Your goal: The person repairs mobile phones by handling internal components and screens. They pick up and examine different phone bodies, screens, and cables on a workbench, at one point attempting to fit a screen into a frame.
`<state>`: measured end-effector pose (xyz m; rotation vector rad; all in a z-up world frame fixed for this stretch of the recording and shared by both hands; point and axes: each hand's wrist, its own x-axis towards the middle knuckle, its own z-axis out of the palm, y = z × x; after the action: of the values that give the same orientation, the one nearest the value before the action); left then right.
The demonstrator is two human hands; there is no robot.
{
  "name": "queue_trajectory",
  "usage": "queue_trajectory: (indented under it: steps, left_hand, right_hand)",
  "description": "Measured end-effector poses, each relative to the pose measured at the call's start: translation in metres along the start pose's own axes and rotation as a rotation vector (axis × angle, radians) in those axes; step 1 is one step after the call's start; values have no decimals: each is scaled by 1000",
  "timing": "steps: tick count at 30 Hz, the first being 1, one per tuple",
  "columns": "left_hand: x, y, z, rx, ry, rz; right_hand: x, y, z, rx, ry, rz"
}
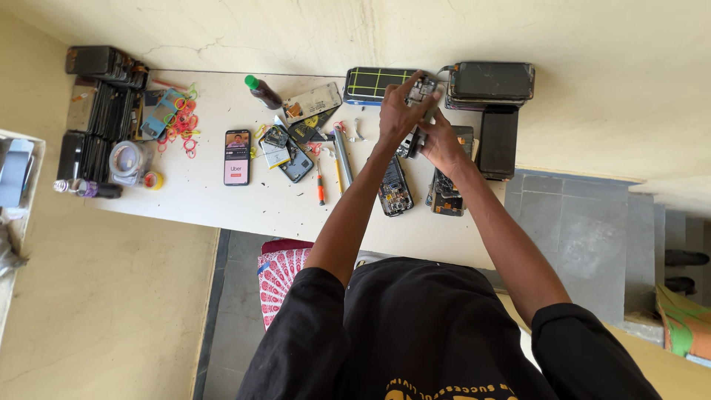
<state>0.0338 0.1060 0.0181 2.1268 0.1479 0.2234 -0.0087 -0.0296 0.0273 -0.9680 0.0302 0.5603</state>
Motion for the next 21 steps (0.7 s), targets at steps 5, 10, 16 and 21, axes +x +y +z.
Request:
queue_trajectory:
  steps: [5, 10, 16, 21]
  left_hand:
    - [-1, 3, -20, 33, -19, -153]
    - [-7, -17, -31, 75, 16, -195]
    - [-17, -35, -32, 193, 29, -325]
    - [-7, -53, -35, 83, -140, -408]
  right_hand:
    - [1, 8, -1, 114, 8, 13]
    - [7, 15, 3, 20, -91, 26]
    - [11, 26, 20, -54, -113, 165]
    - [11, 27, 21, -166, -169, 110]
